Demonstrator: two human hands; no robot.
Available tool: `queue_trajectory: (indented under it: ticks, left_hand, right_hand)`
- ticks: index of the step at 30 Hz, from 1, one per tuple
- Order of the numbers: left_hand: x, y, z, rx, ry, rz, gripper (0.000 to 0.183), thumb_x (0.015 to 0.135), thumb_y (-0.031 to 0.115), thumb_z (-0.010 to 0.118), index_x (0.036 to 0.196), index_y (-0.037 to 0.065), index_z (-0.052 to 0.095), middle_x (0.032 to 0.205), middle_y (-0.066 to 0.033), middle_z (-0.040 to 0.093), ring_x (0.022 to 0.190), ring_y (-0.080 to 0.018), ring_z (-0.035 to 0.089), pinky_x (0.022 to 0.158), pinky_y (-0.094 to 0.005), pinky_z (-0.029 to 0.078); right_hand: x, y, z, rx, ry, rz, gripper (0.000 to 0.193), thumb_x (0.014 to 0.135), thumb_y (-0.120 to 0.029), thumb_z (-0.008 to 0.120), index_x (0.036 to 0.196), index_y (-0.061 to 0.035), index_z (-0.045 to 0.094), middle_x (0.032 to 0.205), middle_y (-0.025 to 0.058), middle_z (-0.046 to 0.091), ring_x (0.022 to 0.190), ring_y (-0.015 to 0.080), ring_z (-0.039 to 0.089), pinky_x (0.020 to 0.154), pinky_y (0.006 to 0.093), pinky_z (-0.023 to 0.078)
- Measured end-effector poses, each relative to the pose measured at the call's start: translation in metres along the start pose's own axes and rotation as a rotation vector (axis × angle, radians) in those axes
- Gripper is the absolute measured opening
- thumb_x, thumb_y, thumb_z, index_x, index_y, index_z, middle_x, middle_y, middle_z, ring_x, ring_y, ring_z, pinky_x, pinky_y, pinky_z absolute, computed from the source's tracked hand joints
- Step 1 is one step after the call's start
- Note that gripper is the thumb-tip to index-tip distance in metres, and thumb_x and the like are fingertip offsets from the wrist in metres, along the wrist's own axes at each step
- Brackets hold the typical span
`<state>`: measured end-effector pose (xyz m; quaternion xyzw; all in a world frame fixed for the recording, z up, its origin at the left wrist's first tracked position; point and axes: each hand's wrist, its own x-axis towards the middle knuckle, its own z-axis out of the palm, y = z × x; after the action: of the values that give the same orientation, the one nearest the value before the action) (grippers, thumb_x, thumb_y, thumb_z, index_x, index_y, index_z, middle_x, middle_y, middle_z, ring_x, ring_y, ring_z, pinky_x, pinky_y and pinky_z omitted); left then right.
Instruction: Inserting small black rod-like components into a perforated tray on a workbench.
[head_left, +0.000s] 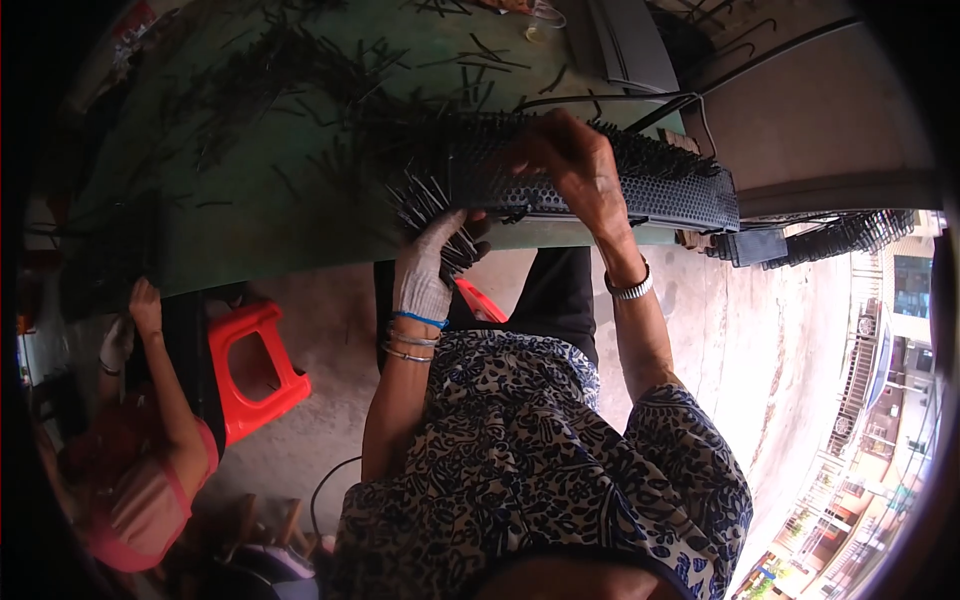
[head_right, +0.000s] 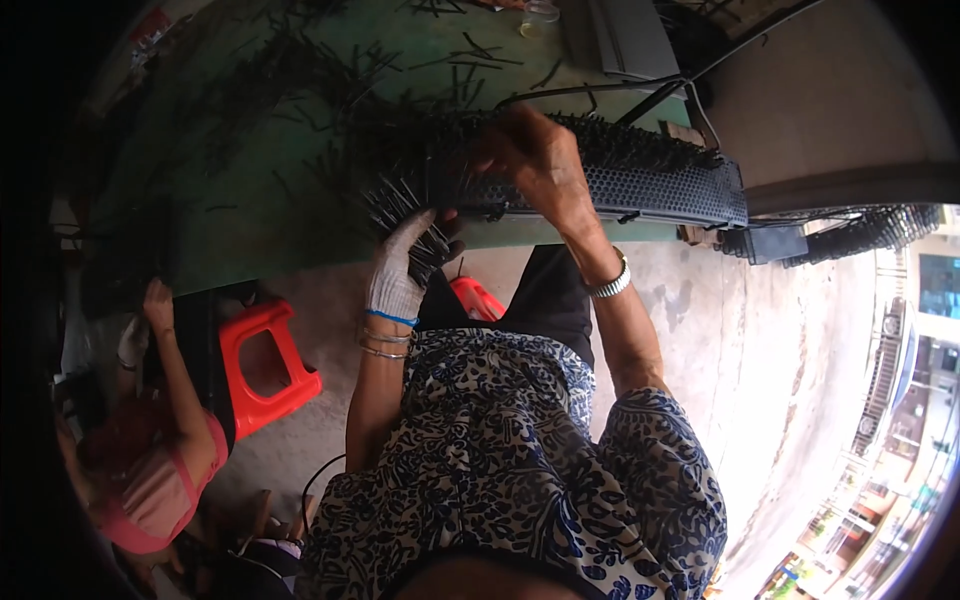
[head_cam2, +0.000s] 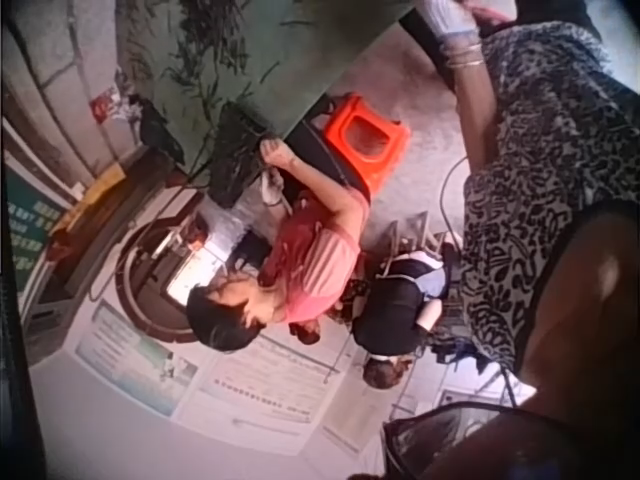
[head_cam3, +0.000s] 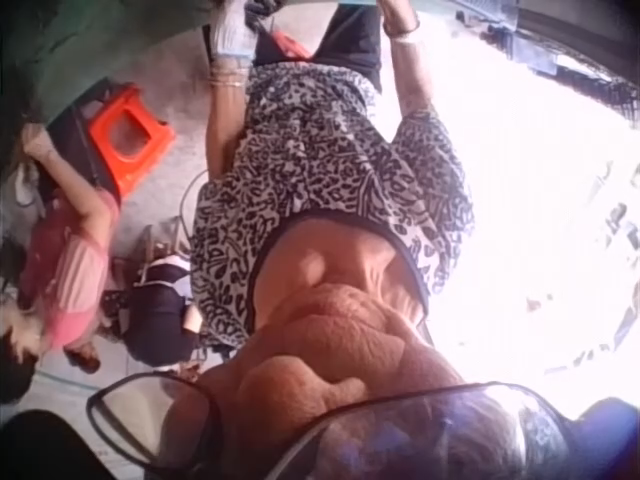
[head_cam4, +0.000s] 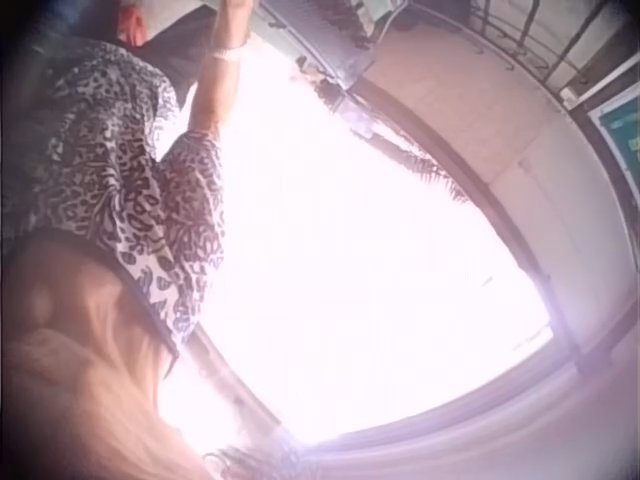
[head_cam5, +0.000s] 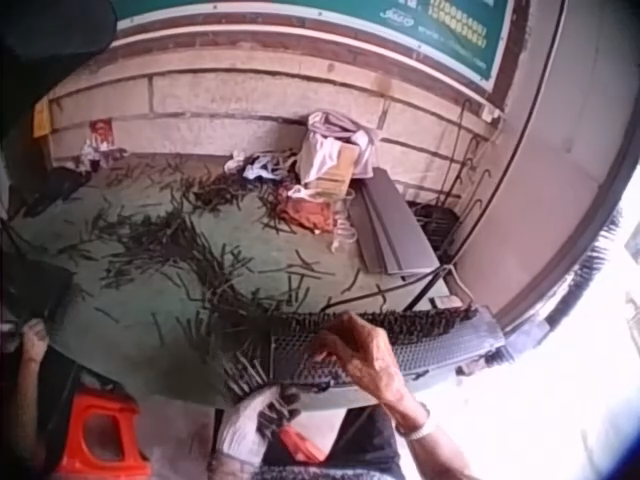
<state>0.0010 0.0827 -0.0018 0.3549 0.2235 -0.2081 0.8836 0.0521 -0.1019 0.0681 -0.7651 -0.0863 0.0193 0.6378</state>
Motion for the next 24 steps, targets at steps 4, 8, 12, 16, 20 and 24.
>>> queue_trajectory:
  ticks: [4, 8, 12, 16, 20, 24]
  left_hand:
    - [0.003, -0.003, 0.002, -0.032, -0.036, -0.070, 0.019, 0.092, 0.016, 0.060, 0.104, 0.002, 0.063, 0.101, -0.0127, 0.068, 0.092, -0.0257, 0.067, 0.077, -0.0425, 0.059]
    - [-0.001, -0.008, 0.006, -0.061, -0.075, -0.051, 0.017, 0.093, 0.016, 0.060, 0.105, 0.004, 0.062, 0.094, -0.0087, 0.067, 0.087, -0.0243, 0.067, 0.076, -0.0419, 0.059]
    - [0.002, -0.010, 0.002, -0.058, -0.063, -0.069, 0.017, 0.093, 0.016, 0.060, 0.105, 0.005, 0.062, 0.086, -0.0067, 0.065, 0.079, -0.0220, 0.066, 0.073, -0.0405, 0.059]
    - [0.003, -0.012, 0.001, -0.079, -0.085, -0.047, 0.017, 0.090, 0.011, 0.063, 0.104, 0.001, 0.063, 0.082, -0.0094, 0.065, 0.072, -0.0207, 0.065, 0.066, -0.0365, 0.059]
    - [-0.004, -0.010, 0.013, -0.043, -0.045, 0.014, 0.015, 0.088, 0.006, 0.064, 0.100, -0.003, 0.064, 0.081, -0.0129, 0.067, 0.069, -0.0209, 0.066, 0.058, -0.0336, 0.059]
    - [-0.002, -0.011, 0.010, -0.041, -0.041, -0.015, 0.013, 0.087, 0.005, 0.064, 0.097, -0.003, 0.063, 0.081, -0.0129, 0.067, 0.068, -0.0208, 0.067, 0.058, -0.0335, 0.059]
  right_hand:
    - [0.018, 0.018, -0.003, -0.270, 0.315, -0.185, 0.010, 0.092, -0.004, 0.058, 0.098, 0.0038, 0.059, 0.086, 0.0086, 0.068, 0.076, 0.0130, 0.067, 0.070, 0.0250, 0.053]
    - [0.030, 0.038, 0.002, -0.329, 0.375, -0.215, 0.009, 0.092, -0.003, 0.059, 0.098, 0.0025, 0.059, 0.086, 0.0090, 0.068, 0.078, 0.0136, 0.068, 0.067, 0.0258, 0.054]
    - [0.036, 0.046, 0.003, -0.430, 0.387, -0.263, 0.009, 0.091, -0.004, 0.060, 0.097, 0.0020, 0.058, 0.086, 0.0102, 0.069, 0.078, 0.0156, 0.070, 0.067, 0.0262, 0.054]
    - [0.034, 0.044, 0.006, -0.479, 0.410, -0.321, 0.008, 0.090, -0.005, 0.061, 0.096, 0.0006, 0.058, 0.083, 0.0107, 0.070, 0.077, 0.0171, 0.071, 0.066, 0.0257, 0.053]
    - [0.030, 0.039, 0.010, -0.470, 0.453, -0.310, 0.008, 0.090, -0.005, 0.061, 0.096, 0.0000, 0.059, 0.082, 0.0102, 0.070, 0.077, 0.0171, 0.071, 0.065, 0.0256, 0.053]
    - [0.031, 0.039, 0.008, -0.475, 0.416, -0.312, 0.008, 0.090, -0.005, 0.061, 0.096, -0.0005, 0.059, 0.082, 0.0096, 0.071, 0.077, 0.0175, 0.071, 0.065, 0.0256, 0.052]
